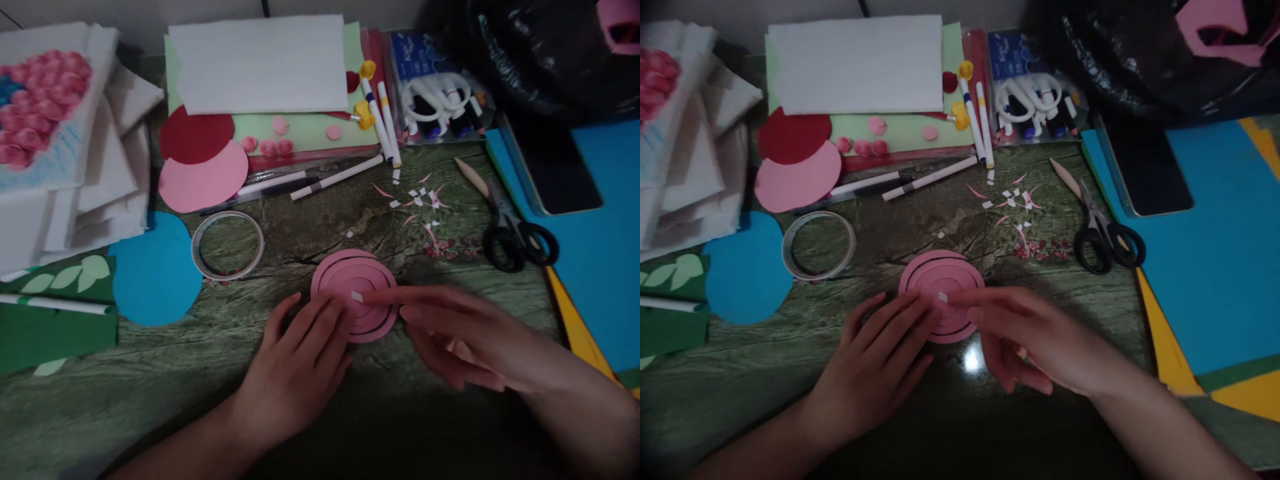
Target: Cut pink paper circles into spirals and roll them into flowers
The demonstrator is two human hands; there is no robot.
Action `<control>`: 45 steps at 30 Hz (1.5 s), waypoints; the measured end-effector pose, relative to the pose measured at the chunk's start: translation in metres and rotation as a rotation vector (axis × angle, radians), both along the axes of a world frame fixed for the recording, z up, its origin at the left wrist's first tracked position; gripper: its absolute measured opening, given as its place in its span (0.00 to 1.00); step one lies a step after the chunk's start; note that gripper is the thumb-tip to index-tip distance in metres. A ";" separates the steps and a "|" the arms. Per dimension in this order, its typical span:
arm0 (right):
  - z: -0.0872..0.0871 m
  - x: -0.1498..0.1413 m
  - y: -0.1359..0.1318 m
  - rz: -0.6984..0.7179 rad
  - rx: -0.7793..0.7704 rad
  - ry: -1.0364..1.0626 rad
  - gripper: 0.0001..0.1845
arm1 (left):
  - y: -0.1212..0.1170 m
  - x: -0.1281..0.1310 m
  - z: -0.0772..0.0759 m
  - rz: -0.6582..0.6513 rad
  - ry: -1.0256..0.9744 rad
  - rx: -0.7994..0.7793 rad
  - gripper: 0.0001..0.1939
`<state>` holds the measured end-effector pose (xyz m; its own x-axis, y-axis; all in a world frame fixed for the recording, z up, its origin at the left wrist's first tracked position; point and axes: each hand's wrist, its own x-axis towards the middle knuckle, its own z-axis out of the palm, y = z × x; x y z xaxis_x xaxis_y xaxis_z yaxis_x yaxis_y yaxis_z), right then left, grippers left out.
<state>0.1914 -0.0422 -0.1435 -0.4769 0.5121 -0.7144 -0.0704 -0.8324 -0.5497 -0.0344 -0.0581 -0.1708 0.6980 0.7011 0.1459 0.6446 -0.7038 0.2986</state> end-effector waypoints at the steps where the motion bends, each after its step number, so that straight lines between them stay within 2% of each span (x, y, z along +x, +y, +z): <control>1: 0.000 0.000 0.000 0.002 0.002 -0.005 0.24 | 0.000 0.000 0.000 -0.001 0.003 -0.001 0.21; 17: 0.000 -0.001 0.001 0.004 0.020 0.001 0.24 | 0.000 0.000 0.001 -0.003 -0.020 0.023 0.20; 25: -0.001 0.000 -0.001 -0.001 0.031 -0.025 0.23 | 0.002 0.003 0.003 0.110 0.026 0.092 0.20; 34: 0.001 -0.003 0.002 0.010 0.024 -0.072 0.23 | 0.001 0.008 0.005 0.134 0.121 0.038 0.23; 45: 0.004 0.001 0.002 0.028 0.036 -0.024 0.25 | -0.004 0.014 0.006 0.170 0.137 0.065 0.23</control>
<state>0.1924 -0.0398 -0.1396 -0.4742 0.5241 -0.7074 -0.0336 -0.8137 -0.5803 -0.0206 -0.0622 -0.1652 0.5869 0.8026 0.1064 0.7871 -0.5964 0.1572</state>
